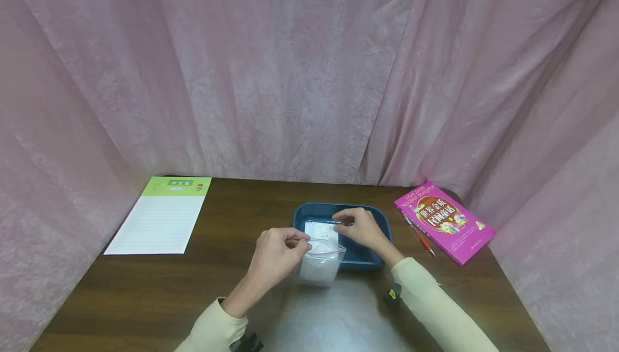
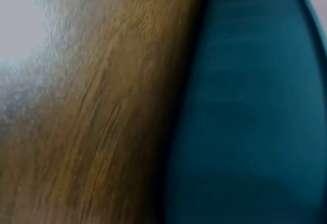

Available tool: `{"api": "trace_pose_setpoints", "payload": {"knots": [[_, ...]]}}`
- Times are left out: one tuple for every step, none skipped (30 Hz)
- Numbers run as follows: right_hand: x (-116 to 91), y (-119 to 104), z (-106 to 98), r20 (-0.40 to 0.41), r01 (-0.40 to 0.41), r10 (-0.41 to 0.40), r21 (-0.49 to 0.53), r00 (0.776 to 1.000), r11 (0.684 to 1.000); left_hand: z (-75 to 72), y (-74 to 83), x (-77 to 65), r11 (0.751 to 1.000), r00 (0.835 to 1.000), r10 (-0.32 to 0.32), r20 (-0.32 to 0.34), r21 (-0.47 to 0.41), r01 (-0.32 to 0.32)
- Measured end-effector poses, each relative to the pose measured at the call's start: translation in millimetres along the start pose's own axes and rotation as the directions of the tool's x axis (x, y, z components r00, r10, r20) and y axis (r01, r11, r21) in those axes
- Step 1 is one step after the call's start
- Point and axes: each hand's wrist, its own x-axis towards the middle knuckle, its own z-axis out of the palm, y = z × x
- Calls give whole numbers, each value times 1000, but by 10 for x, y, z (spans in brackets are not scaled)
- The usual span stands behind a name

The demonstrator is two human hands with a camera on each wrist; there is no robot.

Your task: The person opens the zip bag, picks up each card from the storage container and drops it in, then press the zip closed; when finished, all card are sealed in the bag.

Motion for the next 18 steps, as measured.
{"api": "trace_pose_setpoints", "payload": {"knots": [[15, 20, 9, 4, -7, 7, 2, 1000, 1000, 0, 2, -1, 1000, 1000, 0, 3, -1, 0], [30, 40, 17, 7, -14, 14, 0, 1000, 1000, -1, 3, -2, 1000, 1000, -1, 6, -2, 1], [45, 56, 24, 12, -19, 19, -3, 1000, 1000, -1, 4, -2, 1000, 1000, -1, 7, -3, 1], [58, 71, 30, 16, -24, 24, -8, 1000, 1000, -1, 5, -2, 1000, 1000, -1, 9, -4, 1], [69, 83, 35, 23, -27, 27, -10, 999, 1000, -1, 5, -3, 1000, 1000, -2, 11, -5, 2], [82, 94, 41, 28, -29, 30, -16, 999, 999, -2, 6, -4, 1000, 1000, -2, 13, -6, 2], [91, 104, 46, 33, -27, 28, -22, 999, 999, -2, 7, -5, 1000, 1000, -1, 13, -6, 1], [100, 110, 50, 39, -27, 28, -27, 999, 999, -2, 7, -5, 1000, 1000, 0, 12, -5, 0], [107, 113, 54, 46, -30, 31, -28, 998, 999, -1, 7, -5, 1000, 1000, 3, 11, -4, -3], [113, 116, 57, 54, -32, 34, -29, 998, 999, -1, 8, -6, 1000, 1000, 4, 9, -4, -4], [119, 120, 60, 61, -34, 36, -32, 997, 999, 0, 8, -6, 1000, 1000, 6, 8, -3, -6], [126, 122, 62, 67, -37, 39, -37, 997, 999, 0, 9, -6, 1000, 1000, 7, 8, -2, -7], [130, 122, 63, 73, -40, 43, -38, 996, 998, 1, 10, -6, 1000, 1000, 7, 7, -1, -7], [134, 122, 63, 78, -46, 49, -41, 996, 998, 1, 10, -5, 1000, 1000, 7, 7, 0, -7], [138, 121, 63, 83, -49, 53, -46, 995, 998, 2, 12, -5, 1000, 1000, 6, 8, 0, -6], [140, 119, 61, 86, -47, 52, -53, 995, 997, 2, 13, -4, 1000, 1000, 5, 8, 0, -5], [142, 117, 60, 88, -48, 53, -59, 995, 997, 2, 14, -3, 1000, 1000, 4, 9, 0, -4], [144, 118, 58, 90, -46, 51, -63, 995, 997, 1, 15, -2, 1000, 1000, 3, 9, 0, -3]]}}
